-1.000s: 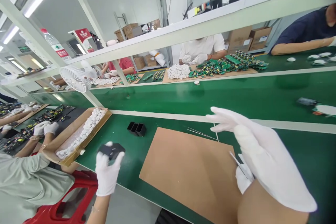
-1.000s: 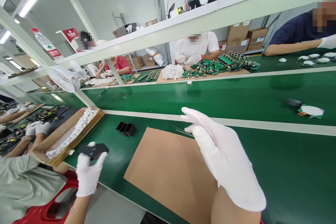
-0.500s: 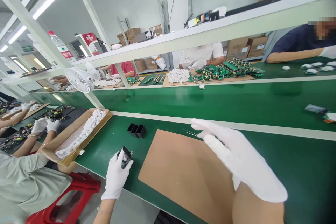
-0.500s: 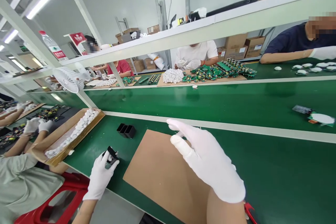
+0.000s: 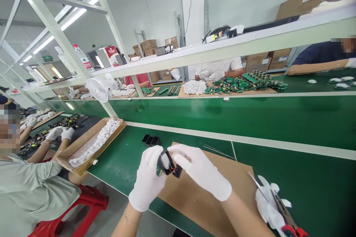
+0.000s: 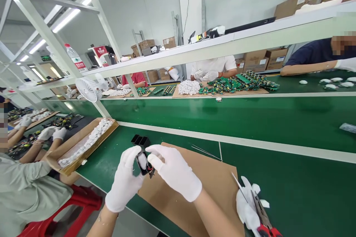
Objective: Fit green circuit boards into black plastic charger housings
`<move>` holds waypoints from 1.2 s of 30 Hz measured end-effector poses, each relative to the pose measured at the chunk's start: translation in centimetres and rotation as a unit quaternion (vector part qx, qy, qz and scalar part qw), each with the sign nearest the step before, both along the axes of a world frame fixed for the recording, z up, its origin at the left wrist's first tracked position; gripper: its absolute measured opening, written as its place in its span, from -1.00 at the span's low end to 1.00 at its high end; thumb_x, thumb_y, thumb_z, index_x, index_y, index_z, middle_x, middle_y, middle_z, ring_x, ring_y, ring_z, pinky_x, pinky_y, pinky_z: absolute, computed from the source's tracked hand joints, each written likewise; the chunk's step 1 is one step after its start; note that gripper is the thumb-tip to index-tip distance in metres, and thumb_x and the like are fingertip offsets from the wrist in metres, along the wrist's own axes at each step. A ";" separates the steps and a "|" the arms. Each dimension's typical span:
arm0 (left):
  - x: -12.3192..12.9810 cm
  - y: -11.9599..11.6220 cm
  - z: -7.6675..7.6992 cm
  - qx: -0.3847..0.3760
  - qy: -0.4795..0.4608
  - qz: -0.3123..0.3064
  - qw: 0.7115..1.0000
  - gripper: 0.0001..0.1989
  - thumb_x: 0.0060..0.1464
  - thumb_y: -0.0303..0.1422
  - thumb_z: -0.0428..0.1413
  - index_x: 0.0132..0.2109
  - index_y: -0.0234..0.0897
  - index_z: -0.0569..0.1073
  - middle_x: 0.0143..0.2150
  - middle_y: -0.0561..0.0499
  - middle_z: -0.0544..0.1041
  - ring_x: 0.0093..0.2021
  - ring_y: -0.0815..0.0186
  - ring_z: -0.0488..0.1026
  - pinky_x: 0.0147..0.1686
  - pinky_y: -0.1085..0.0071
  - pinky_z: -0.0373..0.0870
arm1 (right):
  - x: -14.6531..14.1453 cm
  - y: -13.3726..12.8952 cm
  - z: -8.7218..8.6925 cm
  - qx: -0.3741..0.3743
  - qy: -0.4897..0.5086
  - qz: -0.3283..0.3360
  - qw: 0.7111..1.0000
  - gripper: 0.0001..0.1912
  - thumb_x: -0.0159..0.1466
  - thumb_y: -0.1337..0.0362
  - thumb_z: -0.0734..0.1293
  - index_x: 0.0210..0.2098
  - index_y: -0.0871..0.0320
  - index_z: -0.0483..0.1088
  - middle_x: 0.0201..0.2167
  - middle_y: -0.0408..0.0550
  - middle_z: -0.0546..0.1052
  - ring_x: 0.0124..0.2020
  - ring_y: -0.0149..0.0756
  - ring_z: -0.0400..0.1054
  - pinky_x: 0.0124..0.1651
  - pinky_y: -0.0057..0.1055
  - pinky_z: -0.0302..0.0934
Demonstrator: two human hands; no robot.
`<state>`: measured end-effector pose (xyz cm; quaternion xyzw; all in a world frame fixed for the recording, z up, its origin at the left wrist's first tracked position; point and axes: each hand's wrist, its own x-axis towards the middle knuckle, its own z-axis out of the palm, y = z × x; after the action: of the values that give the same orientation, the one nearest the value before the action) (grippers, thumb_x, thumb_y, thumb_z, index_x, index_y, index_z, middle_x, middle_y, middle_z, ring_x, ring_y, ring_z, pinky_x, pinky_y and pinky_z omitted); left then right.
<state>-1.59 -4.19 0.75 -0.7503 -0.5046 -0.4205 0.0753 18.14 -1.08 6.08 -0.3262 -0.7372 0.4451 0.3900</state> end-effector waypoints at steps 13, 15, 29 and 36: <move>4.6 1.2 3.8 -0.391 -0.738 -0.210 0.508 -0.50 0.15 0.07 -0.06 -0.02 -0.17 0.48 0.12 -0.07 0.41 -0.10 0.32 0.46 -0.37 0.52 0.44 | 2.8 0.2 0.7 0.006 0.151 -0.016 0.988 -0.57 0.39 0.00 0.06 -0.02 0.08 0.39 -0.26 -0.07 0.55 -0.28 -0.30 0.42 -0.01 -0.25 0.25; 4.8 1.2 4.0 -0.403 -0.750 -0.230 0.471 -0.54 0.16 0.06 -0.05 -0.07 -0.16 0.50 0.09 -0.03 0.43 -0.17 0.39 0.46 -0.41 0.58 0.40 | 2.9 0.2 0.8 0.013 0.143 -0.019 0.989 -0.58 0.39 0.01 0.06 -0.03 0.07 0.40 -0.26 -0.09 0.55 -0.28 -0.31 0.41 -0.01 -0.26 0.24; 3.9 1.8 2.4 -0.090 -0.133 -0.119 0.980 -0.38 0.04 -0.39 0.18 0.23 -0.10 0.18 0.08 -0.13 0.36 0.12 0.08 0.34 0.14 0.04 0.29 | 3.1 1.8 0.5 -0.053 0.125 -0.008 0.991 -0.59 0.31 0.01 0.21 0.03 0.09 0.37 0.12 0.03 0.41 0.13 -0.15 0.30 0.17 -0.16 0.19; 3.1 2.6 3.2 0.009 0.080 -0.170 0.982 -0.37 0.09 -0.54 0.09 0.27 -0.09 0.12 0.14 -0.15 0.36 0.19 0.09 0.25 0.12 0.06 0.33 | 1.3 2.5 -0.5 -0.070 0.136 0.084 0.985 -0.49 0.12 0.36 0.34 0.08 0.08 0.29 0.04 -0.04 0.46 0.07 -0.19 0.34 0.16 -0.21 0.17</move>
<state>1.53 -1.64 3.98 -0.8556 -0.3581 -0.3705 0.0493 19.41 1.42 5.63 -0.2255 -0.6692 0.5668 0.4244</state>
